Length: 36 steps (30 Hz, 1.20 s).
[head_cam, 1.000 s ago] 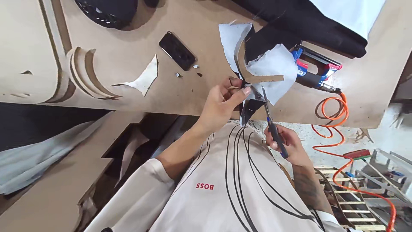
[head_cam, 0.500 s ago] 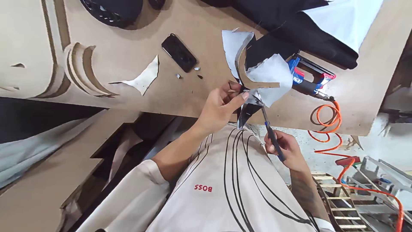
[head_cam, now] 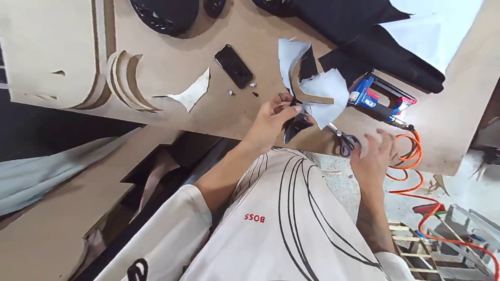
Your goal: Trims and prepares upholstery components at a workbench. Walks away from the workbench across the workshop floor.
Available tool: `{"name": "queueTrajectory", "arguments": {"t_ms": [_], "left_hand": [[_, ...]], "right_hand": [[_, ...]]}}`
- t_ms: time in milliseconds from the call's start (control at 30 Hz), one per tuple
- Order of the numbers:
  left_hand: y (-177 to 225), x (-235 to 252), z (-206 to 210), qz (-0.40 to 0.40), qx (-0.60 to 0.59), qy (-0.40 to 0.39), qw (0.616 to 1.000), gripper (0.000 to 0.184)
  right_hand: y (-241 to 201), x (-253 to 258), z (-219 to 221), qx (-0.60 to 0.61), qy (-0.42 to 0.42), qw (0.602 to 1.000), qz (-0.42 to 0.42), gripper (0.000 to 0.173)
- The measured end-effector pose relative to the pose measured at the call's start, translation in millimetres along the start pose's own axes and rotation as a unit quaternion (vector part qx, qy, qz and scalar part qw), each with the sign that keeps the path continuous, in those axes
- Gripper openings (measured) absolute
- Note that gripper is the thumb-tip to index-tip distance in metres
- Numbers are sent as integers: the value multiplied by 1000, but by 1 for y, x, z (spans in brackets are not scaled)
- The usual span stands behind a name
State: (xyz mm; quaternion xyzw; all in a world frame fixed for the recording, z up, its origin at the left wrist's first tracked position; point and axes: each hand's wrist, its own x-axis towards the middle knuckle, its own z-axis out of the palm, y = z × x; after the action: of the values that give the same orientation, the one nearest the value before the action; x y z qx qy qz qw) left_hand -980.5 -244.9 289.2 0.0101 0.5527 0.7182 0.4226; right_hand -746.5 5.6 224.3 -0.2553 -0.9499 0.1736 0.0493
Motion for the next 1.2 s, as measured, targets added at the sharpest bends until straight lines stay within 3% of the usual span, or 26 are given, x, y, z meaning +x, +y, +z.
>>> {"name": "queueTrajectory", "arguments": {"t_ms": [67, 167, 267, 367, 467, 533, 633, 700, 733, 833, 933, 1067, 1200], "left_hand": [[1, -5, 5, -15, 7, 11, 1000, 38], [-3, -9, 16, -41, -8, 32, 999, 34], [-9, -11, 21, -48, -35, 53, 997, 30], [-26, -10, 15, -56, -51, 87, 993, 28], [-66, 1, -3, -71, -6, 104, 992, 29], [-106, 10, -23, -55, 140, 128, 980, 34], [-136, 12, -47, 14, 443, 173, 880, 42], [-137, 11, -63, 94, 564, 108, 814, 65], [-138, 20, -70, 150, 595, 62, 787, 65], [-154, 55, -79, 269, 599, -88, 749, 44], [-172, 82, -77, 350, 511, -76, 781, 11], [-177, 87, -78, 369, 503, -49, 780, 10], [-178, 89, -74, 375, 513, -18, 772, 18]], "right_hand": [[-47, 15, -21, 29, 80, 994, -67, 61], [-110, 41, -22, 19, 85, 977, -197, 74], [-121, 60, 6, 57, 121, 955, -266, 39], [-111, 62, 26, 132, 99, 944, -285, 25], [-95, 60, 69, 197, 67, 944, -256, 21], [-85, 51, 102, 211, 20, 949, -233, 22], [-80, 36, 138, 217, -33, 953, -210, 24], [-84, 38, 153, 220, -35, 959, -177, 23], [-85, 40, 153, 219, -41, 960, -169, 23], [-88, 48, 149, 192, -71, 967, -153, 20], [-90, 58, 149, 183, -89, 968, -148, 22], [-89, 62, 137, 210, -72, 970, -102, 18], [-44, 76, 65, 75, -2, 997, 30, 37]]}}
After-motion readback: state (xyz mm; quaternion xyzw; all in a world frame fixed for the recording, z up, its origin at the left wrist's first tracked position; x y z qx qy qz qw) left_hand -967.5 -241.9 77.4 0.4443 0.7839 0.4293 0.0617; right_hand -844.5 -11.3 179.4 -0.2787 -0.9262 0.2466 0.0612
